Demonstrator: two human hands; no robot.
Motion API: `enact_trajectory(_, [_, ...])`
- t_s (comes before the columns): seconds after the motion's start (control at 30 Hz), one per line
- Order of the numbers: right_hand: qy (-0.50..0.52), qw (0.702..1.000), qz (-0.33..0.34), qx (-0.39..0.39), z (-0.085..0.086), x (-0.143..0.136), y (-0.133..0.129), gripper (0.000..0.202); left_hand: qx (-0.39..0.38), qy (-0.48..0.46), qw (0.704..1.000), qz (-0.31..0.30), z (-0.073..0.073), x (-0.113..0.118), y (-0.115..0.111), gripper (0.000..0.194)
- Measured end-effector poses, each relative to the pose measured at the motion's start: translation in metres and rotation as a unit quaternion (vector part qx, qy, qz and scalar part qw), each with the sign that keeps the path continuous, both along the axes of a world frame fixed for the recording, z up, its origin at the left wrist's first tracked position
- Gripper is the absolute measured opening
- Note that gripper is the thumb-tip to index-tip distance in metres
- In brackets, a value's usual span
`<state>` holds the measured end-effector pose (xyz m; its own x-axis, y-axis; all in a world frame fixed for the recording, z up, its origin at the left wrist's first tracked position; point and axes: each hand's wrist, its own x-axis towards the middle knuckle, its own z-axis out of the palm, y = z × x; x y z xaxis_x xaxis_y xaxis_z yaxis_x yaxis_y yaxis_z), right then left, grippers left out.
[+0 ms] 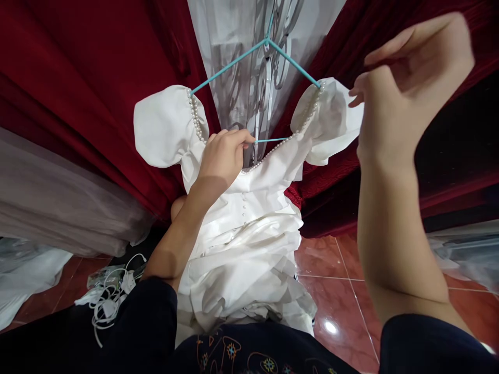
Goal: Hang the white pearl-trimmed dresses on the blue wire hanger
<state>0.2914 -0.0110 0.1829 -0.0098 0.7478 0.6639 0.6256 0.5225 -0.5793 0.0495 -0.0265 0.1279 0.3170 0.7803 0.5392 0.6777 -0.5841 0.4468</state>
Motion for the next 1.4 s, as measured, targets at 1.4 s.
enact_trajectory(1.4, [-0.117,0.985,0.041,0.12,-0.112,-0.034,0.001,0.036,0.088,-0.004,0.996,0.027,-0.001,-0.066,-0.034,0.033])
